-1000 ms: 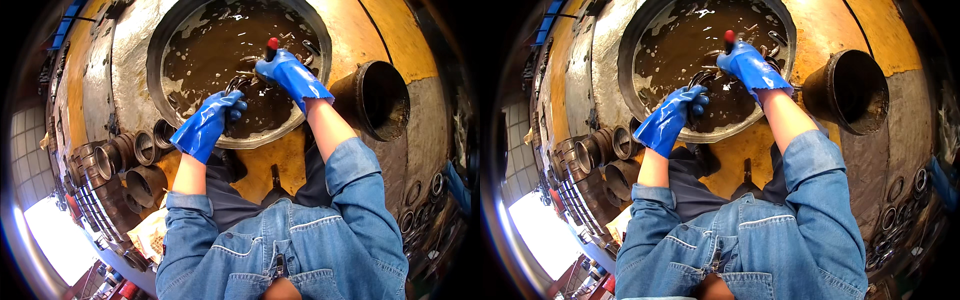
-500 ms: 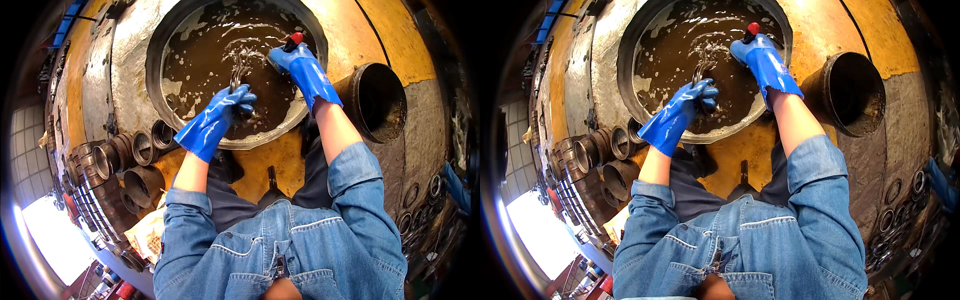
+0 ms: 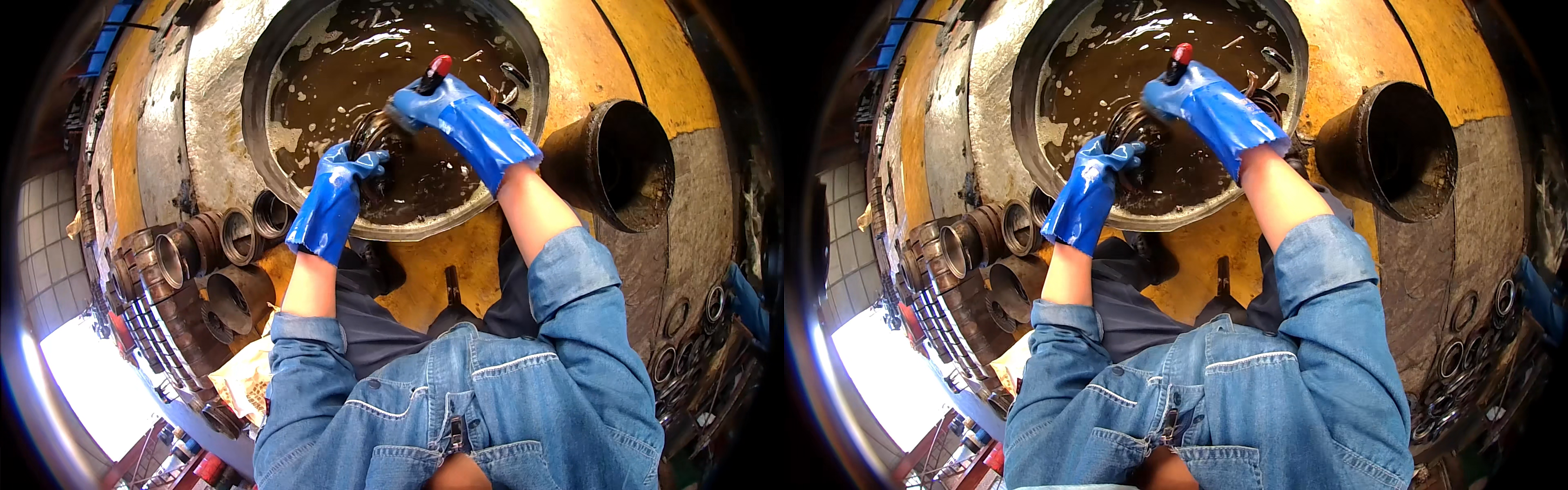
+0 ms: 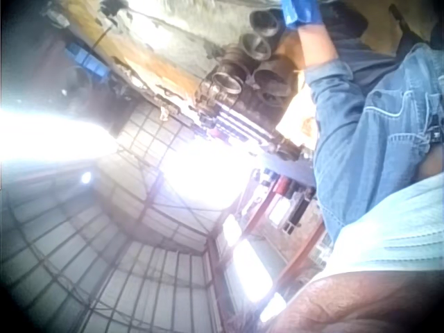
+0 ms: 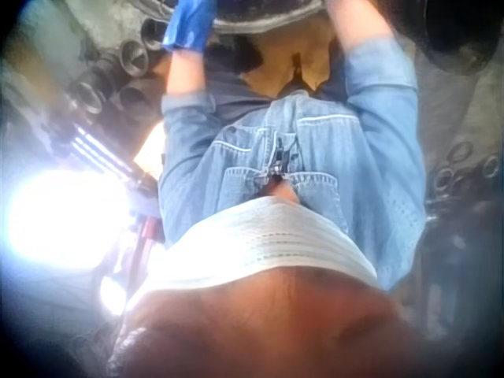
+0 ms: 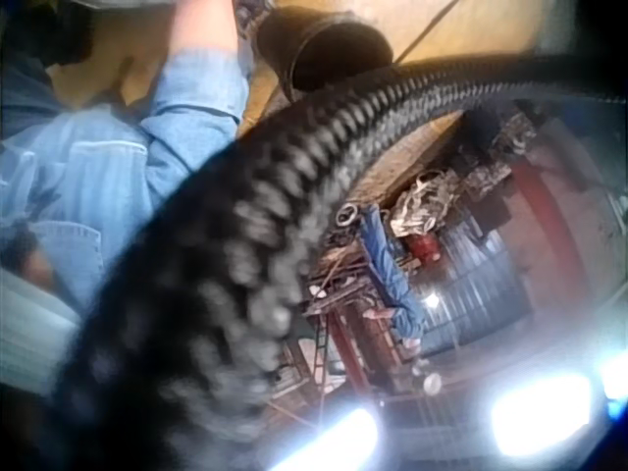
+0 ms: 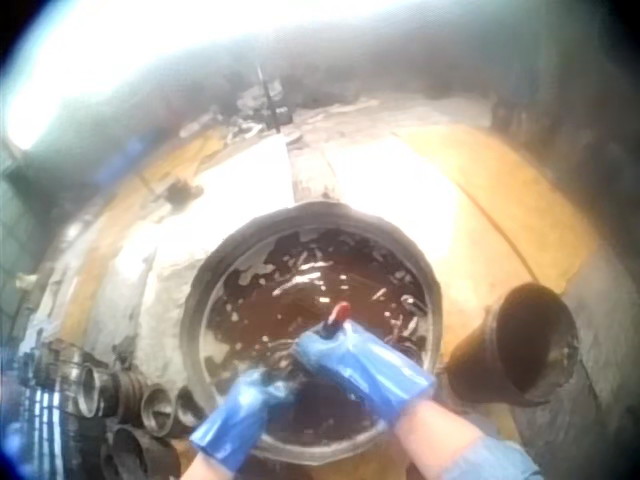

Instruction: The person cleans black metal rings in a basin of dark liquid using a brush and moves them into a bucket.

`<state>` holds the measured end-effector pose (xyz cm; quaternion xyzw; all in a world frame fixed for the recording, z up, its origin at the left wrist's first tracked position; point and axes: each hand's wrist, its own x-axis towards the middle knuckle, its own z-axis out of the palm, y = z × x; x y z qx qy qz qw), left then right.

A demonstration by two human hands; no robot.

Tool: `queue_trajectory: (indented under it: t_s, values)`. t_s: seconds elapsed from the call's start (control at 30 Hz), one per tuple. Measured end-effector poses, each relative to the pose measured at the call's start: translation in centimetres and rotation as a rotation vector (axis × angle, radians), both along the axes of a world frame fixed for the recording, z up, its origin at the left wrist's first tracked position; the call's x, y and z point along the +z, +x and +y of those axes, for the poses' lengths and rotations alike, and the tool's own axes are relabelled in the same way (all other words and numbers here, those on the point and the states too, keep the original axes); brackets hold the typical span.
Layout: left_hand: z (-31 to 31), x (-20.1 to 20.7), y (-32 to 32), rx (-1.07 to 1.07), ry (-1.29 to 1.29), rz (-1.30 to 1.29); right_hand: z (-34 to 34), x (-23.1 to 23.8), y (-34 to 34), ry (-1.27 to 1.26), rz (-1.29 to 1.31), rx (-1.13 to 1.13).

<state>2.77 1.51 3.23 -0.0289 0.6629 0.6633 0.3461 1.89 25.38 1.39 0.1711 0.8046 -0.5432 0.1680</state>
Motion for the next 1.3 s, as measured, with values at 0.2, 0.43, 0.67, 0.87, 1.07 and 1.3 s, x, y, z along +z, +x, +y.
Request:
queue_trajectory:
  t_s: [0.2,0.43,0.67,0.87,1.07,1.3]
  values:
    - [-0.9,0.4,0.0,-0.048,0.035,0.004,0.3,3.8,0.4,-0.223,0.028,0.128]
    - [-0.9,-0.9,-0.5,-0.099,0.075,0.045,-2.1,3.3,-0.1,-0.004,-0.003,0.104]
    - [-0.2,0.1,-0.4,-0.122,0.0,-0.104,1.2,2.2,1.3,0.2,-0.172,-0.048]
    - [0.7,-1.5,-0.7,-0.261,0.102,-0.35,2.1,3.7,2.2,0.252,-0.159,-0.232]
    - [3.9,-1.2,0.6,-0.107,0.242,-0.053,4.0,5.0,3.9,0.214,0.001,-0.41]
    - [3.4,-0.8,0.4,-0.093,0.153,-0.185,4.7,4.7,4.2,0.158,-0.022,-0.394]
